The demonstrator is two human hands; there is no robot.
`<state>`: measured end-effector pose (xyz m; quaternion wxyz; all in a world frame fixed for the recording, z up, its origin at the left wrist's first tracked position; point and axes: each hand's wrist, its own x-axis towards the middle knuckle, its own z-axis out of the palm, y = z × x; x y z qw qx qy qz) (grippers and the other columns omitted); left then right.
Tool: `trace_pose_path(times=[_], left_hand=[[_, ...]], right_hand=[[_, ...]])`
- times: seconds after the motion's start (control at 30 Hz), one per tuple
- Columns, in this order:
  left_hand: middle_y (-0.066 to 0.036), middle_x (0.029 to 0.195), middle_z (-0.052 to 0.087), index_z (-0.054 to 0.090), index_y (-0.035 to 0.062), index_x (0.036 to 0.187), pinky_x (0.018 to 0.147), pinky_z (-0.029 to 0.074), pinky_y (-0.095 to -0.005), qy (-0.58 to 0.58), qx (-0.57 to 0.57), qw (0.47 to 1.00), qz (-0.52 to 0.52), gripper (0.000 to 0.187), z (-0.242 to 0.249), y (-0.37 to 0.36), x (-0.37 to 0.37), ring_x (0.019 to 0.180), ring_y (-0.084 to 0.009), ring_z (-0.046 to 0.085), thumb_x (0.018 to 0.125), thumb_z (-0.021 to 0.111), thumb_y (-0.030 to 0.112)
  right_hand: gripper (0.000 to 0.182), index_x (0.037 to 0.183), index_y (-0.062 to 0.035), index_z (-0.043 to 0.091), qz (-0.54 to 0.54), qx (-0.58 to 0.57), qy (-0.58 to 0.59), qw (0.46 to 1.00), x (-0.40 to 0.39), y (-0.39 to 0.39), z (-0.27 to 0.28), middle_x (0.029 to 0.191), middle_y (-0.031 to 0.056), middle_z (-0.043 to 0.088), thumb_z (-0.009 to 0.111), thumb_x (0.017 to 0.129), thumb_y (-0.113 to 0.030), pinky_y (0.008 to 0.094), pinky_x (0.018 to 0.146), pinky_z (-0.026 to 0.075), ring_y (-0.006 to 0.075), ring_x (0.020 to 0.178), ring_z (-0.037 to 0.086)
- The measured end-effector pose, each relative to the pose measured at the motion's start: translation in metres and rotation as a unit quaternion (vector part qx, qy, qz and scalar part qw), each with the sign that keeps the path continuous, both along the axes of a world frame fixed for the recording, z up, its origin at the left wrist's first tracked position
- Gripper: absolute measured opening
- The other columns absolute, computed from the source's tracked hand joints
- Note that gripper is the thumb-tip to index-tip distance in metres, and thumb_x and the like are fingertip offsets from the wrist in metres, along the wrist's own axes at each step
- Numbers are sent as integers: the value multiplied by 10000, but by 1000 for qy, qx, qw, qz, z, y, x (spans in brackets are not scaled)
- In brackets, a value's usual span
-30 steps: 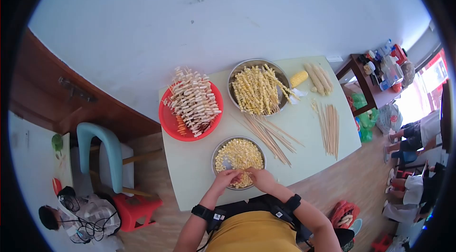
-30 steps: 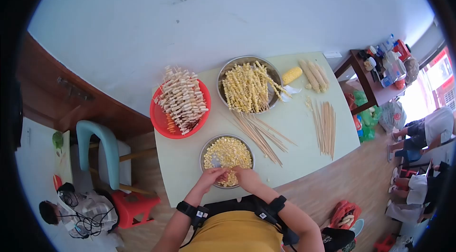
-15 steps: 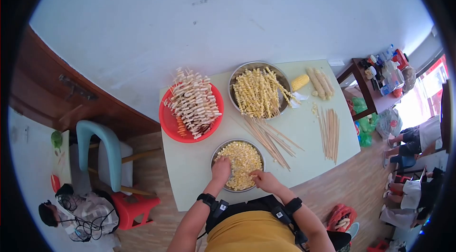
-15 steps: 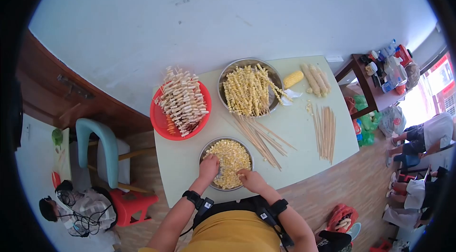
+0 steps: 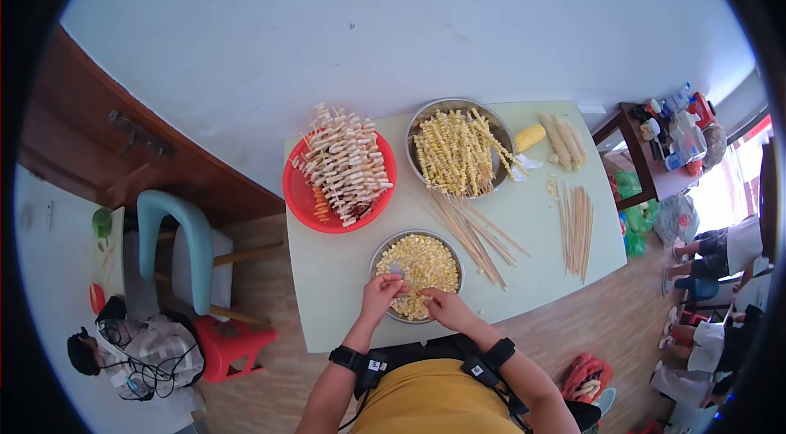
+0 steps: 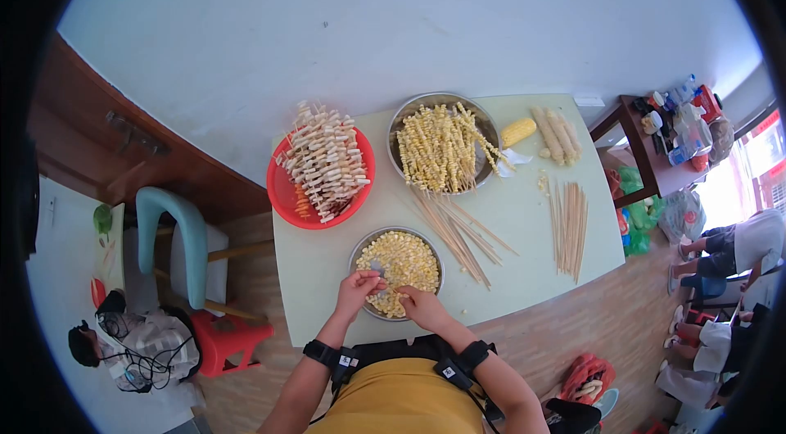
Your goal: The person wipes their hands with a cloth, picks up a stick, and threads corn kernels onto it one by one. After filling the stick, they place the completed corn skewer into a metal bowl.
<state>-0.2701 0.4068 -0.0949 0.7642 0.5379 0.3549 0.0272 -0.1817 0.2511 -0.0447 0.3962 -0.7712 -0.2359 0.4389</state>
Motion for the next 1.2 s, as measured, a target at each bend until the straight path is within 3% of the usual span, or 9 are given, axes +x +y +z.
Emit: trace_pose_path(times=[0.27, 0.33, 0.93, 1.07, 1.13, 1.2], left_hand=[[-123, 868, 606, 546, -47, 986, 673, 486, -228, -8, -25, 999, 26, 210, 19, -2, -11, 776, -176, 607, 829, 517, 90], [-125, 868, 607, 549, -50, 980, 673, 488, -230, -6, -35, 998, 43, 204, 20, -2, -13, 774, -175, 607, 831, 512, 84], [-121, 840, 607, 563, -55, 914, 672, 496, -229, -54, 13, 995, 87, 148, 18, -11, -16, 746, -148, 598, 803, 543, 42], [-102, 845, 611, 573, -33, 911, 673, 482, -221, -54, -22, 995, 82, 151, 21, -6, -18, 752, -130, 593, 798, 559, 66], [-65, 861, 611, 584, 6, 918, 663, 452, -191, 26, -140, 988, 54, 165, 37, 4, -21, 778, -114, 587, 802, 568, 123], [-49, 857, 610, 587, 17, 919, 658, 441, -186, 34, -149, 988, 28, 171, 34, 11, -27, 764, -103, 581, 795, 578, 134]], right_hand=[[292, 1087, -100, 533, 11, 27, -30, 999, -5, 6, -1, 643, 161, 566, 475, 808, -166, 334, 564, 445, 254, 579, 570], [325, 1148, -100, 494, 57, 40, -58, 996, -5, 6, -2, 574, 83, 529, 458, 828, -140, 277, 528, 429, 145, 518, 521], [323, 1149, -58, 488, 30, 36, -27, 999, -15, 11, 5, 537, 63, 508, 448, 839, -138, 264, 514, 439, 122, 486, 509], [316, 1142, -55, 492, 25, 36, -12, 999, -15, 10, 8, 552, 61, 517, 447, 842, -144, 264, 515, 436, 123, 498, 513], [238, 1029, -35, 540, 25, 52, -18, 998, -13, 8, 11, 566, 56, 523, 448, 846, -156, 261, 519, 430, 120, 517, 517], [200, 959, -28, 538, 33, 62, 8, 998, -10, 6, 12, 573, 78, 529, 456, 838, -164, 279, 526, 429, 150, 521, 522]])
